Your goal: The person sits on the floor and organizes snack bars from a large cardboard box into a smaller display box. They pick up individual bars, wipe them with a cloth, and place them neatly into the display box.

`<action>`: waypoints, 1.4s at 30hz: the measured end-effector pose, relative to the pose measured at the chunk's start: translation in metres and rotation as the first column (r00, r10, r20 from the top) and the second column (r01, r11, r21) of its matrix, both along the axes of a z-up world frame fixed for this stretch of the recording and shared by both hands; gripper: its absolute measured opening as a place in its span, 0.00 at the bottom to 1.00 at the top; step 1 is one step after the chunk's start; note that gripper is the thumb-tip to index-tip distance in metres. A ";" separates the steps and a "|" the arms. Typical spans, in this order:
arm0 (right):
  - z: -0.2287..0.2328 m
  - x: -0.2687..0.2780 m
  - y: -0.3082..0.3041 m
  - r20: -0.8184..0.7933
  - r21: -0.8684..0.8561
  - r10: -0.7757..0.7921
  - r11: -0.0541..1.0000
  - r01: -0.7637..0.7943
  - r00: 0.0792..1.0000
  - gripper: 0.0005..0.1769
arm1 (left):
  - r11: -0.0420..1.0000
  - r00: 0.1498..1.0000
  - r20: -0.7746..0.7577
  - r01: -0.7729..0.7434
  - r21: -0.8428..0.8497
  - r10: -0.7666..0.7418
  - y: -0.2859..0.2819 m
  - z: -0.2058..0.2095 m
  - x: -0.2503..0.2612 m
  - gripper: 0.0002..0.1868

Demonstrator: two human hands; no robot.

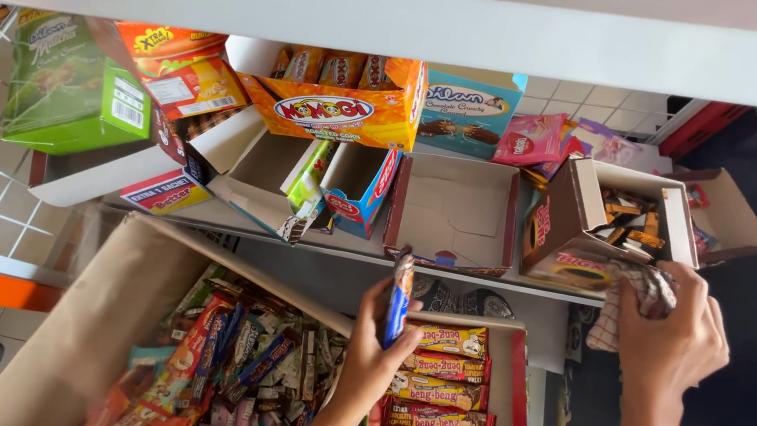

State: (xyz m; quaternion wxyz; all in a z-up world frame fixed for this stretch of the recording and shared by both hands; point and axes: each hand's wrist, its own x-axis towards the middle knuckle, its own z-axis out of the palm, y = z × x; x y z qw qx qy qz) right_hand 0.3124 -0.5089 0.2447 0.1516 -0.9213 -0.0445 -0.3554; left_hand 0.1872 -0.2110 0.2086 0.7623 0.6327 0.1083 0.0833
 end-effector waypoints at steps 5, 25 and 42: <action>0.016 0.002 0.010 -0.050 0.003 -0.035 0.999 0.035 0.998 0.20 | 0.995 0.994 0.046 0.096 -0.019 -0.095 -0.015 0.007 0.011 0.33; 0.037 -0.022 0.001 -0.264 -0.025 -0.016 1.000 0.010 0.964 0.25 | 0.978 0.987 -0.062 0.135 -0.157 -0.146 -0.028 -0.012 0.009 0.31; 0.068 -0.062 0.030 -0.242 0.004 0.039 0.999 -0.040 0.969 0.48 | 0.951 0.990 -0.113 0.049 -0.305 -0.087 -0.021 -0.010 -0.006 0.30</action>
